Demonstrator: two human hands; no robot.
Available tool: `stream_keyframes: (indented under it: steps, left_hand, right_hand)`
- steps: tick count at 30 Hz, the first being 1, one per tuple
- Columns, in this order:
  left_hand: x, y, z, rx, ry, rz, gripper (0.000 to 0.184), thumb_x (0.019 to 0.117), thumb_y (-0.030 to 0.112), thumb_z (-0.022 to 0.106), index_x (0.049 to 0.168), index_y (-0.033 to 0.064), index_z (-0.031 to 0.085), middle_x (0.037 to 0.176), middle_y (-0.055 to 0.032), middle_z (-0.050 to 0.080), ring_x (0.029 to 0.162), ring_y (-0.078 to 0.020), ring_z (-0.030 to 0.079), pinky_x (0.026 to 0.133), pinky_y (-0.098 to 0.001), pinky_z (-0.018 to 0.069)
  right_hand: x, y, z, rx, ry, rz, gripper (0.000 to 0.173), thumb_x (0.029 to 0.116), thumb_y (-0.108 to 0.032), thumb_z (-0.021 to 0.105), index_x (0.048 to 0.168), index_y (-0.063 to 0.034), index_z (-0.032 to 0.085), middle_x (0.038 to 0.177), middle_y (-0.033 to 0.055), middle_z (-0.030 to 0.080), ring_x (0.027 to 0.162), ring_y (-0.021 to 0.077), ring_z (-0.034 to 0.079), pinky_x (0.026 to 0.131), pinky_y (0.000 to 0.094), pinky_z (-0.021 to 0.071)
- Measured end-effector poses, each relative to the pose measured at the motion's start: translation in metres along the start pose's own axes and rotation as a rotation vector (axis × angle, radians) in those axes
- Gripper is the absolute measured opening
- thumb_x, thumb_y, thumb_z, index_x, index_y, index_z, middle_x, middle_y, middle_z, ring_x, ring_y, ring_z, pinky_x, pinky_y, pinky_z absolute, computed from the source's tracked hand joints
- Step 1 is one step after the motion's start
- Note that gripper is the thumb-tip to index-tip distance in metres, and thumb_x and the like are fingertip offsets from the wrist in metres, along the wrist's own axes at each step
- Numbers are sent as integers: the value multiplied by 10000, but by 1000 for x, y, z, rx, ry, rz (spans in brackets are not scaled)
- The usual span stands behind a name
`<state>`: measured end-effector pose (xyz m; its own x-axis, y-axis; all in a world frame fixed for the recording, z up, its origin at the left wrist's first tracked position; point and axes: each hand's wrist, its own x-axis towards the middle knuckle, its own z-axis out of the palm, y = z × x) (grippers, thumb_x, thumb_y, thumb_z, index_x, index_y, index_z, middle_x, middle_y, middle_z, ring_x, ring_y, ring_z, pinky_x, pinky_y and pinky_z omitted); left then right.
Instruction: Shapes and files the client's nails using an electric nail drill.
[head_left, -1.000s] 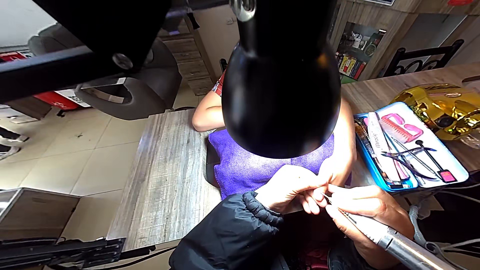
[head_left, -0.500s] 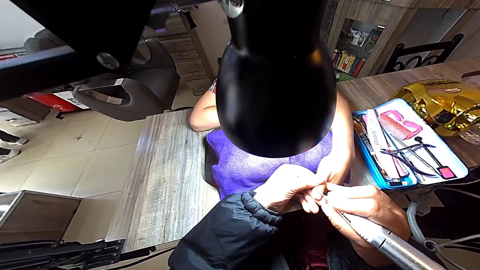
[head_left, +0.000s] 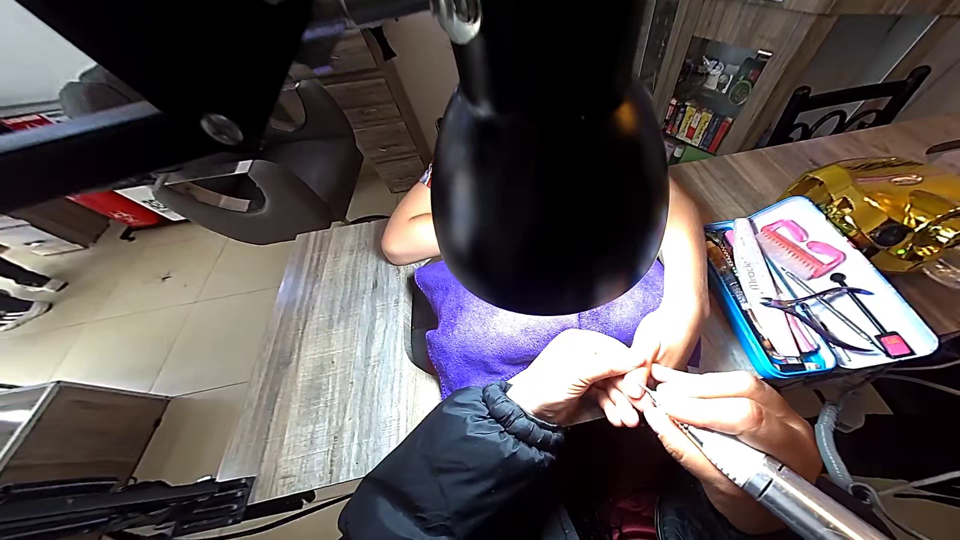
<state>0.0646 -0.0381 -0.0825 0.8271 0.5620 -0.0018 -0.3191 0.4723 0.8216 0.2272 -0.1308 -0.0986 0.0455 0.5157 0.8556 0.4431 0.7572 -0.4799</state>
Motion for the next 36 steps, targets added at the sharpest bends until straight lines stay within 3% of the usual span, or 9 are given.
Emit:
stream_keyframes:
  steps: [11,20,27,30,36]
  left_hand:
    - [0,0,-3,-66,-49,-51,352,1023,28,415,838,24,714,719,-101,746,589,-113,725,552,-222,598]
    - [0,-1,-3,-40,-35,-46,342,1012,41,438,830,31,726,704,-87,740,594,-108,722,558,-225,596]
    - [1,-3,1,-18,-2,7,301,1003,7,523,770,35,713,645,-70,714,538,-85,691,524,-205,579]
    - [1,-3,2,-5,15,13,304,985,-10,529,747,46,710,631,-60,710,525,-73,681,511,-196,568]
    - [1,-3,2,25,36,19,300,983,-6,533,744,54,704,612,-51,698,512,-73,672,498,-200,561]
  right_hand:
    - [-1,1,-1,3,36,-23,91,870,-100,743,910,-127,666,970,-37,679,996,103,702,914,303,633]
    - [-3,-3,-3,74,21,14,92,862,-103,747,899,-128,666,934,-51,674,931,97,708,926,362,641]
    - [-3,-2,-2,65,25,75,120,854,-108,777,945,-143,707,984,-57,693,976,78,698,880,256,627]
    - [-3,-2,-1,20,3,51,104,869,-129,776,948,-140,709,993,-58,705,1000,79,703,905,259,626]
    - [-2,-1,-2,6,-19,43,104,878,-141,777,955,-137,707,1016,-51,706,994,64,691,848,198,607]
